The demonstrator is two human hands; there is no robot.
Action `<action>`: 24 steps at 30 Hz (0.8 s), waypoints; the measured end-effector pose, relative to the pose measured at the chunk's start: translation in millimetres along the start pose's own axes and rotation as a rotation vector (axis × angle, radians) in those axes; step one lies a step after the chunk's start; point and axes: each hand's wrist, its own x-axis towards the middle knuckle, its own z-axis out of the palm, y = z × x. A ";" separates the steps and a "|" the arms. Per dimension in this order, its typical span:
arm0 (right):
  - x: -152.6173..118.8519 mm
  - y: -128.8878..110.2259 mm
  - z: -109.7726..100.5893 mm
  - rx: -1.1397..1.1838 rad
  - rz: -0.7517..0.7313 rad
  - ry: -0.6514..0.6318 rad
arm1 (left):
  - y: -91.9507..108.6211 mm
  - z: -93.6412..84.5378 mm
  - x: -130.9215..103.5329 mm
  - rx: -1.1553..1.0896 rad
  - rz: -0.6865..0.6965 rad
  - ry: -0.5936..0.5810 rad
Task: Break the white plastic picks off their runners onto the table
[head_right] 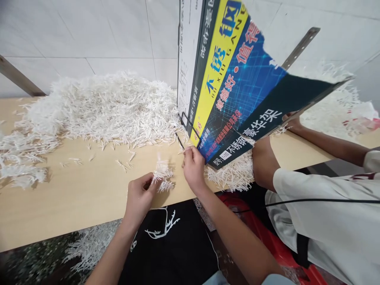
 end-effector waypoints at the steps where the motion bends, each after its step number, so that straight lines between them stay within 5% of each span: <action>1: 0.4 0.1 0.9 -0.003 -0.003 0.003 | -0.5 0.4 -0.9 -0.001 0.001 0.015; 9: -22.7 -16.8 0.5 -0.303 -0.380 -0.096 | 1.3 5.5 1.5 0.049 0.005 0.079; 14: -26.7 -18.2 0.9 -0.365 -0.536 -0.381 | 2.7 4.0 0.4 0.102 0.066 0.036; 18: -20.3 -18.2 1.6 -0.343 -0.366 -0.524 | 2.9 3.2 -2.0 0.111 0.104 0.028; 24: -11.3 -5.3 -1.1 -0.001 -0.022 -0.438 | 3.7 4.3 -3.2 0.081 0.056 0.094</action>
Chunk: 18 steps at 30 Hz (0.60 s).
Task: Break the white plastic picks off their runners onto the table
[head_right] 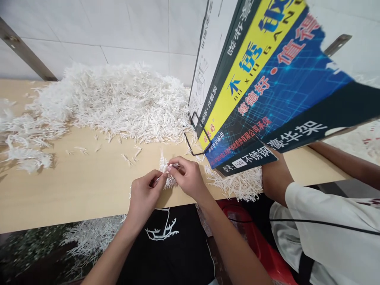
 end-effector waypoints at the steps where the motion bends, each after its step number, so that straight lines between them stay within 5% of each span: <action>1: -0.1 1.7 -0.2 0.062 0.028 0.026 | 0.4 0.1 0.1 -0.007 -0.008 -0.003; 8: -2.7 2.5 -2.0 0.218 0.062 0.223 | 1.1 0.6 2.9 0.017 0.004 -0.064; 12: 2.5 3.9 -7.5 0.283 0.009 0.445 | -0.4 0.1 3.4 0.034 -0.020 -0.008; 18: -3.2 -7.9 3.5 -0.274 -0.178 0.208 | -1.2 0.9 1.6 0.039 0.004 0.003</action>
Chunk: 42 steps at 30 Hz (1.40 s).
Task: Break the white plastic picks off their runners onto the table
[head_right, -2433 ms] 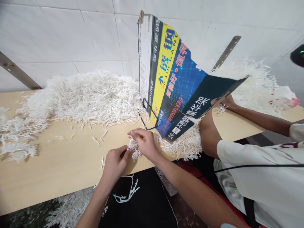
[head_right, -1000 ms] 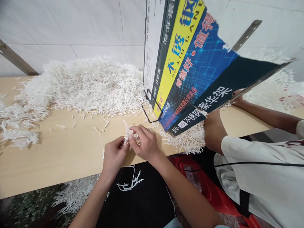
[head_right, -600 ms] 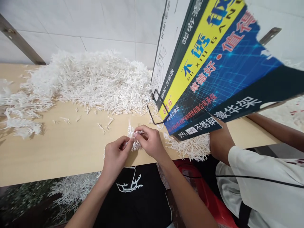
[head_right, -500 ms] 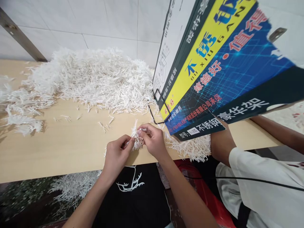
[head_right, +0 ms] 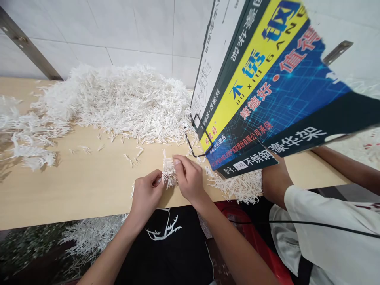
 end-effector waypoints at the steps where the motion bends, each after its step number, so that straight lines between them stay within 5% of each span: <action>1: -2.2 -3.0 0.7 -0.080 -0.077 -0.006 | 0.1 0.2 -0.2 0.005 0.001 0.002; 7: -10.5 -3.2 -0.1 -0.214 -0.358 -0.100 | -2.2 1.9 -0.9 0.057 0.020 -0.001; 12: -6.4 -2.7 -0.6 -0.138 -0.345 -0.315 | -3.5 2.0 -2.0 0.060 0.035 -0.018; 20: -1.9 -8.1 -7.1 0.143 -0.022 -0.240 | 0.9 -3.3 -1.5 -0.051 -0.071 0.002; 26: 1.6 -5.0 -2.1 0.132 0.085 -0.083 | 0.6 -3.0 -1.7 -0.045 -0.102 -0.002; 42: -14.3 -2.7 -4.1 -0.001 -0.277 0.261 | 1.7 -1.5 3.7 0.019 -0.073 -0.099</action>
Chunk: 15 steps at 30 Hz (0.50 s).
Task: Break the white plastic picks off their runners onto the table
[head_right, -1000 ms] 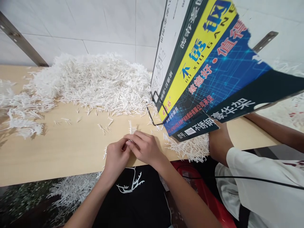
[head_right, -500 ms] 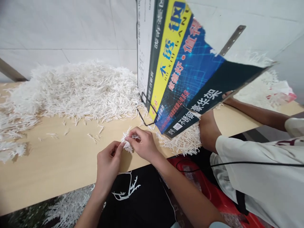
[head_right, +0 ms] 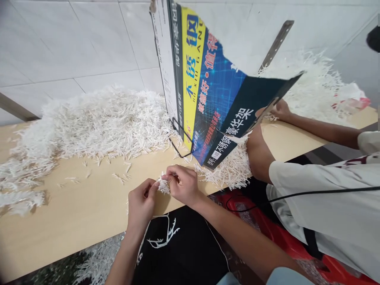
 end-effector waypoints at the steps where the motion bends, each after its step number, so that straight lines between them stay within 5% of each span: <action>1: 0.0 0.8 -0.2 -0.001 -0.007 -0.003 | 0.5 0.3 0.1 0.009 0.004 0.006; 6: 0.1 4.0 -1.4 0.051 0.058 -0.045 | 4.1 2.5 -3.2 0.040 0.061 0.057; 15: 13.3 8.4 2.6 0.427 0.330 -0.378 | -4.4 11.3 -11.9 0.068 0.168 0.354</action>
